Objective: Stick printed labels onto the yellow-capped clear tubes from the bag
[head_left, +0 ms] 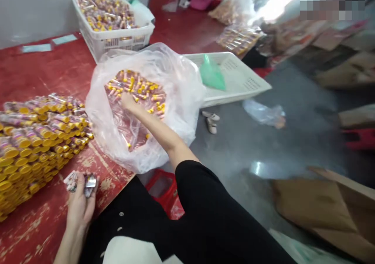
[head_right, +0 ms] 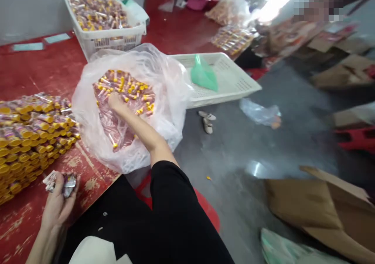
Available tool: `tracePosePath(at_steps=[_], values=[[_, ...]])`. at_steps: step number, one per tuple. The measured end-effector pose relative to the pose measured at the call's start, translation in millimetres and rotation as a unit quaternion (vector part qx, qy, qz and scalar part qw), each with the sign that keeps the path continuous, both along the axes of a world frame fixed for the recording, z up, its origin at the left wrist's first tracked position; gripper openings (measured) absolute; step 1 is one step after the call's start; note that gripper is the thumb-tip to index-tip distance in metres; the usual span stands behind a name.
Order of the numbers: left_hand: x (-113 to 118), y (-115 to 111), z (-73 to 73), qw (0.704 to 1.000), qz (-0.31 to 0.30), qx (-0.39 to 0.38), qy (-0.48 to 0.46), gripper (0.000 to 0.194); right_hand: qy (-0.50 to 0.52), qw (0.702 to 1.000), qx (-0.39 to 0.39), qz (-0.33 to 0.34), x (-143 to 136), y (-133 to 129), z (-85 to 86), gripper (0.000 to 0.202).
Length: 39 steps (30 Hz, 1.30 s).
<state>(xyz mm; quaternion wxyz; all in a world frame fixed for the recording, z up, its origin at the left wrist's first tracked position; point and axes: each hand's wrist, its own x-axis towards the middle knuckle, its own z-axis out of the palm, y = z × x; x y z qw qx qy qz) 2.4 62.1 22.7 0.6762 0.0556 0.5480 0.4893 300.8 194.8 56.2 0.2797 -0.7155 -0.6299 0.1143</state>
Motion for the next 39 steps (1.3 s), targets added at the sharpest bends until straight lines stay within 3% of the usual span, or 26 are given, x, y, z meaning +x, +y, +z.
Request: tracePosePath(at_steps=[2,4,6,9,12,14,20,24,31,36,39], values=[[17.0,5.6,-1.7,1.000,-0.006,0.003,-0.020,0.013,0.032,0.999,-0.020,0.007,-20.1,-28.9,-6.0,0.033],[35.4,5.9,-2.2,0.999,-0.012,0.029,-0.035,0.018,0.109,0.991,-0.034,0.069,-53.7,-70.9,-19.1,0.029],[50.7,2.0,-1.7,0.996,-0.024,0.072,-0.045,0.028,0.292,0.945,-0.026,0.146,-89.9,-116.0,-33.8,0.035],[60.6,-7.0,0.4,0.989,-0.055,0.129,-0.048,0.042,0.478,0.874,0.009,0.090,-127.5,-160.0,-47.9,0.043],[56.1,-14.7,3.5,0.986,-0.033,0.165,-0.013,0.049,0.579,0.815,-0.009,0.031,-142.4,-168.6,-48.4,0.049],[50.0,-19.8,6.1,0.983,-0.007,0.184,0.012,0.052,0.599,0.801,0.005,0.005,-148.7,-168.1,-45.1,0.049],[37.9,-25.1,-1.5,0.975,0.054,0.205,0.070,0.060,0.567,0.822,0.044,-0.029,-168.9,-175.4,-51.7,0.042],[32.7,-24.1,-9.4,0.974,0.090,0.190,0.080,0.060,0.587,0.809,0.021,-0.003,-177.4,-176.9,-60.1,0.046],[24.1,-34.4,-6.0,0.985,0.022,0.161,0.063,0.057,0.547,0.835,0.054,0.012,-168.2,-185.2,-63.0,0.044],[15.5,-35.7,-8.8,0.993,0.032,0.115,0.026,0.056,0.397,0.909,0.101,0.075,-155.4,-209.5,-57.7,0.052],[12.6,-37.6,-8.5,0.995,0.019,0.102,0.011,0.054,0.357,0.920,0.144,0.066,-155.9,-221.4,-57.8,0.048]])
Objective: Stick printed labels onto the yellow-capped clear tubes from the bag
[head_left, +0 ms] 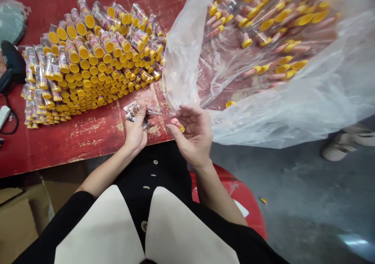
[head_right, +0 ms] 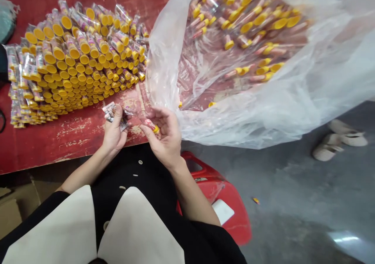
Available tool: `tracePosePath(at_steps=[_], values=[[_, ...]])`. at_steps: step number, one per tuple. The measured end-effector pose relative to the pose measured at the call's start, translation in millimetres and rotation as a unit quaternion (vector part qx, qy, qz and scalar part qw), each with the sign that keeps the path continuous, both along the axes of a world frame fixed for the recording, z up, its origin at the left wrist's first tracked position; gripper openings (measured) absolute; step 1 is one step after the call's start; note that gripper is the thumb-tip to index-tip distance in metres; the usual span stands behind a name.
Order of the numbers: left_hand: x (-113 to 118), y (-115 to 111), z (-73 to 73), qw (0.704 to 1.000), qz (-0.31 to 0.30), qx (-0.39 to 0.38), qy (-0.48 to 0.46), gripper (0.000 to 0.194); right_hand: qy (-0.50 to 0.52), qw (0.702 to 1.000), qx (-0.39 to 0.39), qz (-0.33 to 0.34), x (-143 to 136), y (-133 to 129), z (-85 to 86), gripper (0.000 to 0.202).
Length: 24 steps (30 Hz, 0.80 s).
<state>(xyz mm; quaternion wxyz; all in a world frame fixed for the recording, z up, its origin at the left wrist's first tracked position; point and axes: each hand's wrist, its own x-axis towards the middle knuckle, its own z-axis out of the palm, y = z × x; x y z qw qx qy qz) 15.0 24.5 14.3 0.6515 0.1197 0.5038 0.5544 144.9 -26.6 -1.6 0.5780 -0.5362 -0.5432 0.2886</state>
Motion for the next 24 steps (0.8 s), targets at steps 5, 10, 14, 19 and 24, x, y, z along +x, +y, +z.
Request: tracePosePath(at_steps=[5,10,14,19,24], values=[[-4.0,-3.1,2.9,0.998,-0.056,0.010,-0.009,0.052,-0.128,0.989,0.075,-0.011,4.9,-5.2,2.1,0.028],[-4.9,-6.0,3.0,0.994,-0.100,0.030,0.016,0.055,-0.182,0.977,0.094,-0.068,7.2,-8.0,8.2,0.029],[-3.8,-7.3,1.8,0.996,-0.077,0.045,0.012,0.052,-0.149,0.983,0.067,-0.083,1.7,-11.9,10.1,0.031],[-7.7,-5.5,1.4,0.999,-0.042,0.032,0.007,0.046,-0.197,0.970,0.136,-0.051,0.6,-13.8,11.4,0.049],[-7.6,-8.9,3.1,0.998,-0.065,0.027,0.002,0.043,-0.160,0.965,0.171,-0.115,-0.5,-15.0,7.6,0.048]])
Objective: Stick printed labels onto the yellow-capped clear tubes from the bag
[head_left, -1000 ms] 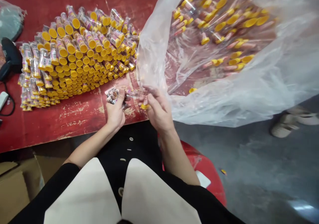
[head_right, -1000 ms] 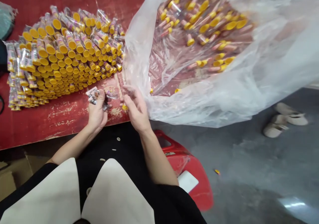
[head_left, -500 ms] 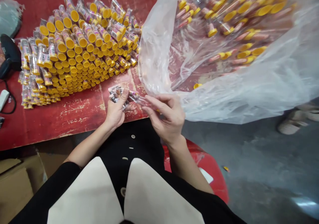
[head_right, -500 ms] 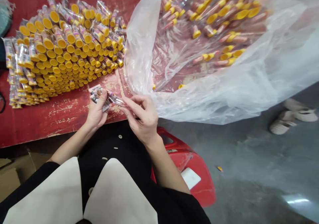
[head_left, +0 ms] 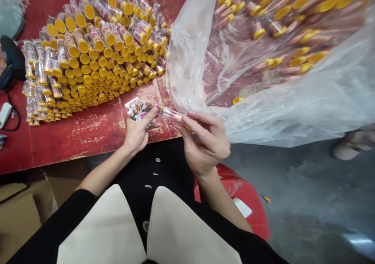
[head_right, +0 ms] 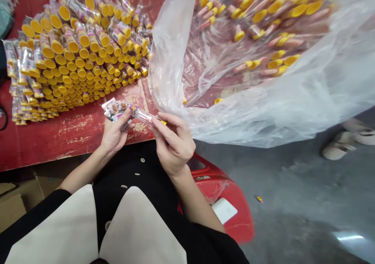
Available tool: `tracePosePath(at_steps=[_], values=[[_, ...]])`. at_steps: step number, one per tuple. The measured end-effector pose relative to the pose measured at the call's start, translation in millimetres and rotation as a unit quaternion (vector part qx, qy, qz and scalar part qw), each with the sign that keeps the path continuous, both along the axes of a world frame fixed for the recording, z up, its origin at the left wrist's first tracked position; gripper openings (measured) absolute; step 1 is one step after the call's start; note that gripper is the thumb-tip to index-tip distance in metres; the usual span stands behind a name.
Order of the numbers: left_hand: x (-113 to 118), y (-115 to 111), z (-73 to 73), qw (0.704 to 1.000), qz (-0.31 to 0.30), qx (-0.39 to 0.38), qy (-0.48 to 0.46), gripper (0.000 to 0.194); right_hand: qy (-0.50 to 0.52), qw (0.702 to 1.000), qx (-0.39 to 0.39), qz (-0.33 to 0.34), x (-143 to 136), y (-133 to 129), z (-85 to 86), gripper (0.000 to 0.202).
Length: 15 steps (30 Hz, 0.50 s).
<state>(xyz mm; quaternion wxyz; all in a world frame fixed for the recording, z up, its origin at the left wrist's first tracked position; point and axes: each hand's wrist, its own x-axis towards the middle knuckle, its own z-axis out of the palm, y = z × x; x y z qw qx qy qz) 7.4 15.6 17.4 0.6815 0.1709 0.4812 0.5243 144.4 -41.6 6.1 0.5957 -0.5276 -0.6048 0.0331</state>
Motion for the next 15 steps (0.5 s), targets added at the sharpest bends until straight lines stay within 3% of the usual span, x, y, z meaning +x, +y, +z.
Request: tracePosePath(at_steps=[3,6,8,10,15], values=[[1.7,-2.0,0.4,1.000,0.002,0.026,0.006,0.046,0.151,0.985,-0.085,0.017,-1.8,-2.5,-5.8,0.040],[1.1,-2.0,-0.2,0.999,-0.004,0.038,0.003,0.046,0.287,0.939,-0.176,0.076,-2.6,-5.4,-10.2,0.034],[-0.8,-1.7,-0.6,0.999,-0.007,0.036,-0.001,0.046,0.287,0.932,-0.195,0.104,-1.9,-7.2,-10.7,0.033],[-3.1,-2.0,-0.5,0.999,-0.013,0.035,0.001,0.048,0.235,0.950,-0.179,0.100,-0.7,-8.5,-9.7,0.028],[-5.7,-6.2,1.3,0.995,-0.094,0.033,0.000,0.051,0.141,0.973,-0.159,0.089,0.1,-4.4,-5.2,0.037]])
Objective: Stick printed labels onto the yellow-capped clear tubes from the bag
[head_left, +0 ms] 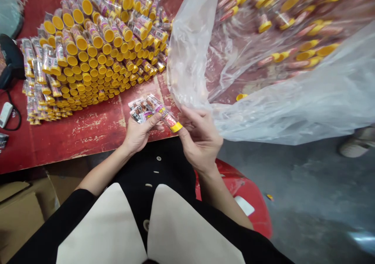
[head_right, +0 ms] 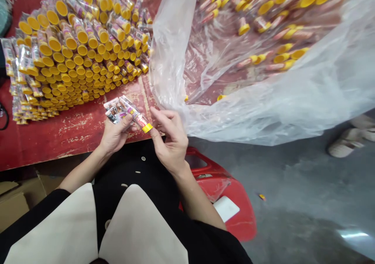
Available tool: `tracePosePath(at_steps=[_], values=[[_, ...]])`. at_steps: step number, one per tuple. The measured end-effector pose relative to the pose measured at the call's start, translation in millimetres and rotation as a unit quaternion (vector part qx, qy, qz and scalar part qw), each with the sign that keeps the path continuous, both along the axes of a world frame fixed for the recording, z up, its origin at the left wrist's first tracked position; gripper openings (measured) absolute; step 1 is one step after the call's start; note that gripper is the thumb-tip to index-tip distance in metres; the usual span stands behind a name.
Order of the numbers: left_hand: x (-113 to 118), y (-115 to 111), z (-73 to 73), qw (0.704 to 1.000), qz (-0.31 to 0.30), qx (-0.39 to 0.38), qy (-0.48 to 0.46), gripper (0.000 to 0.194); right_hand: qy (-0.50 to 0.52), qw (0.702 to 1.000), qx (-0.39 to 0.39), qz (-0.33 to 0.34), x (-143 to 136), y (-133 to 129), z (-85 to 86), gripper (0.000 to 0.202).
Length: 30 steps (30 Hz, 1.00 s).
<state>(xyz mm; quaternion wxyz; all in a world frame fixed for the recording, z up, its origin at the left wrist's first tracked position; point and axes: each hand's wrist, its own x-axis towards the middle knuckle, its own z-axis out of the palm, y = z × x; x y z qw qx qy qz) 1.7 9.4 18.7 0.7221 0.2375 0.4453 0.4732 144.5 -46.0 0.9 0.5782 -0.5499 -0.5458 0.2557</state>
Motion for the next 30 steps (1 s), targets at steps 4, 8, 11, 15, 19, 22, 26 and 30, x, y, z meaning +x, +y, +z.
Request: tracePosePath(at_steps=[4,8,11,15,19,22,26,30], values=[[2.0,-3.9,-0.3,1.000,-0.013,0.021,0.009,0.049,-0.020,0.999,0.033,-0.012,-4.9,9.2,4.3,0.031],[2.4,-6.7,-0.4,0.999,-0.018,0.035,0.028,0.046,0.016,0.997,0.062,-0.053,-11.1,16.5,5.9,0.030],[0.6,-7.1,-1.6,0.998,-0.024,0.041,0.029,0.043,0.036,0.996,0.053,-0.068,-14.3,19.4,5.2,0.027],[-3.5,-3.8,-6.4,0.998,-0.002,0.052,0.021,0.041,0.070,0.996,0.018,-0.057,-21.0,20.4,1.1,0.021],[-13.7,5.1,-4.1,0.997,0.055,0.056,-0.001,0.046,0.187,0.982,-0.018,-0.015,-35.0,39.2,-4.8,0.014],[-26.7,11.9,2.9,0.993,0.104,0.035,-0.032,0.051,0.197,0.980,0.007,0.000,-53.6,87.0,-0.7,0.017],[-44.0,14.2,5.9,0.987,0.157,0.019,-0.033,0.043,0.082,0.991,0.107,-0.025,-96.3,173.8,23.3,0.022],[-58.8,13.5,2.1,0.984,0.174,0.015,-0.031,0.035,-0.035,0.993,0.110,-0.001,-121.6,205.4,42.7,0.029]])
